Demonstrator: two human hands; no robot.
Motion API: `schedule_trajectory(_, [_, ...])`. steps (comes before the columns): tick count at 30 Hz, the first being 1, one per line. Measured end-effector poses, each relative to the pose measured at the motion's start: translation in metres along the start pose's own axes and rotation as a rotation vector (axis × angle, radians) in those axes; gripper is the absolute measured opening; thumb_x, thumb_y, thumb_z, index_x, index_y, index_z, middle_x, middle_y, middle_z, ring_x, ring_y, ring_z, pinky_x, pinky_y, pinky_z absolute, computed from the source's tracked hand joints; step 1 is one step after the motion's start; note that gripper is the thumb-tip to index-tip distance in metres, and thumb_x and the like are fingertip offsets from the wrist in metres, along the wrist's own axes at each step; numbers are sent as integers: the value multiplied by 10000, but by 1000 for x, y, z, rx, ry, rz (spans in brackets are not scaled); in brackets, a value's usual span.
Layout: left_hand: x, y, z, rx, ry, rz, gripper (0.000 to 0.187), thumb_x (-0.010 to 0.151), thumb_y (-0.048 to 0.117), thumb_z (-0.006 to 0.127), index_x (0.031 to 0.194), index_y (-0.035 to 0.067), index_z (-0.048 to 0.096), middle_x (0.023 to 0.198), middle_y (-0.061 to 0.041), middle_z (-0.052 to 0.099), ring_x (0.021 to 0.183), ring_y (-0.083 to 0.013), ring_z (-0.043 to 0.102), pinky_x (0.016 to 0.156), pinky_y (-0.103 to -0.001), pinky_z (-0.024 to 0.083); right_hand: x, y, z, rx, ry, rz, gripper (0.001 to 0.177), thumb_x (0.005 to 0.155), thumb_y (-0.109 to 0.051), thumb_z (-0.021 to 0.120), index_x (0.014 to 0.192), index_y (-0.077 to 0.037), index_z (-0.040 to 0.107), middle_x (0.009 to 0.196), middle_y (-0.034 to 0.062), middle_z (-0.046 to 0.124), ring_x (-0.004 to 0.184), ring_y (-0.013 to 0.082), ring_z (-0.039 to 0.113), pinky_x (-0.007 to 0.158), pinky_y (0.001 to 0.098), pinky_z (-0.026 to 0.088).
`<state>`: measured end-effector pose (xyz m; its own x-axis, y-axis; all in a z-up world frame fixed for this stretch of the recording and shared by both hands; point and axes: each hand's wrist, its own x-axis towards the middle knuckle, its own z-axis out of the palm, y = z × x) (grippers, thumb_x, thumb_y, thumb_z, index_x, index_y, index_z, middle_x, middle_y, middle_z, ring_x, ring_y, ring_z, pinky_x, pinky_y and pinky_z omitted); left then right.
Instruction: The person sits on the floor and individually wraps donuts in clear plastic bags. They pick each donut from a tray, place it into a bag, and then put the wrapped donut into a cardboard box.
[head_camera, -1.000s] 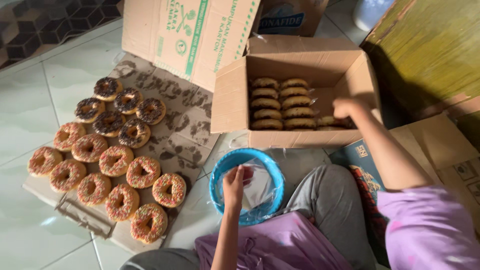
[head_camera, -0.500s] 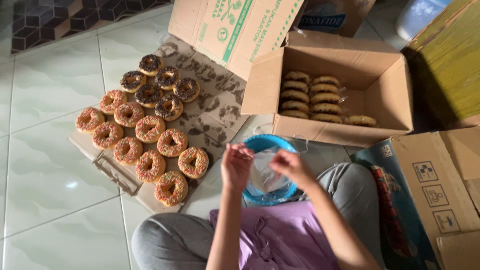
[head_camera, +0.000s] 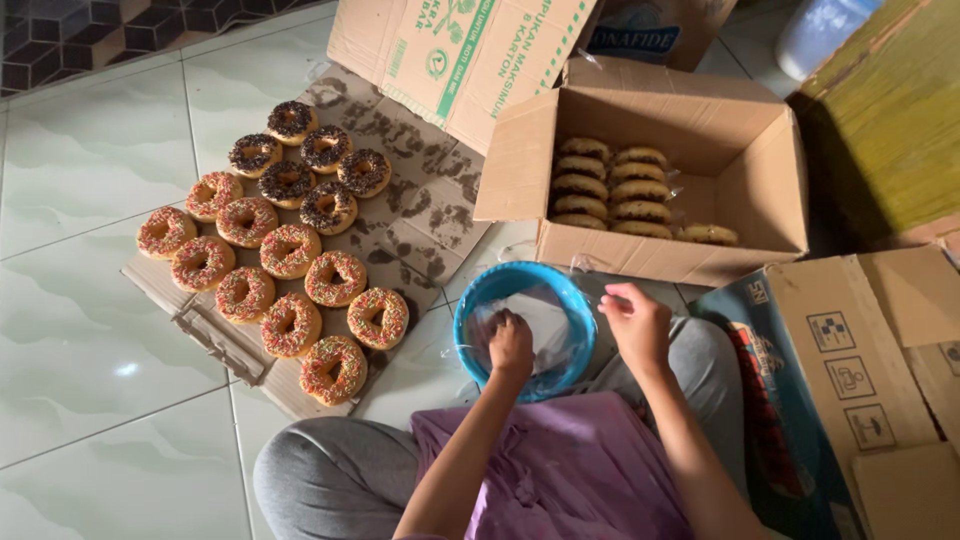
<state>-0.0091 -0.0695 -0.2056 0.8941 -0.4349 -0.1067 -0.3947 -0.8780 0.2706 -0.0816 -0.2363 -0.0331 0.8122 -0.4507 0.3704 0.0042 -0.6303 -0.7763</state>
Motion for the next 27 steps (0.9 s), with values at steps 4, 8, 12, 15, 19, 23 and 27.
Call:
schedule_trajectory(4, [3,1,16,7,36,-21,138,876,65,715,1002,9,727,1339,-179,512,1266,-358,543,937,-410,575,-3,-2,0,64,48,97,80,926,-34,744,945,15,683,786,91,710,656,122,693,583,257,579])
schedule_trajectory(8, [-3,0,-13,-196,149,23,110,797,92,748,885,26,756,1200,-196,544,1111,-368,569,842,-406,577,-10,-5,6,194,-51,125,113,923,-65,729,990,17,690,820,66,739,662,84,708,586,225,559])
schedule_trajectory(12, [-20,-3,-59,-509,477,-53,86,715,158,830,741,84,796,1060,-135,617,994,-332,582,769,-449,512,-19,6,19,104,-325,256,241,889,-186,788,1010,12,723,830,117,754,738,167,733,649,307,571])
schedule_trajectory(15, [-27,-3,-69,-735,417,-241,142,749,241,854,796,116,803,959,-174,642,909,-324,607,759,-442,501,-34,16,42,-20,-479,148,469,761,-247,902,1073,32,689,977,153,746,913,232,719,755,363,562])
schedule_trajectory(19, [-17,-12,-71,-1389,196,-360,339,913,293,849,986,-27,764,1005,-307,672,823,-311,626,746,-451,478,-48,22,76,12,-513,-44,335,744,-141,846,1022,10,738,1013,169,761,977,249,718,820,367,555])
schedule_trajectory(23, [-27,-20,-101,-964,259,-348,858,773,329,837,1501,84,455,1278,-239,641,1201,-383,605,1012,-489,493,-43,23,72,168,-288,161,150,926,-125,689,1027,-32,747,926,74,794,866,138,764,765,295,579])
schedule_trajectory(27, [-56,-9,-171,-466,504,-64,1236,511,297,966,1504,39,278,1530,-381,412,1448,-512,267,1090,-654,208,-17,7,45,71,-367,206,163,886,-86,780,958,41,707,805,132,730,760,172,642,705,330,541])
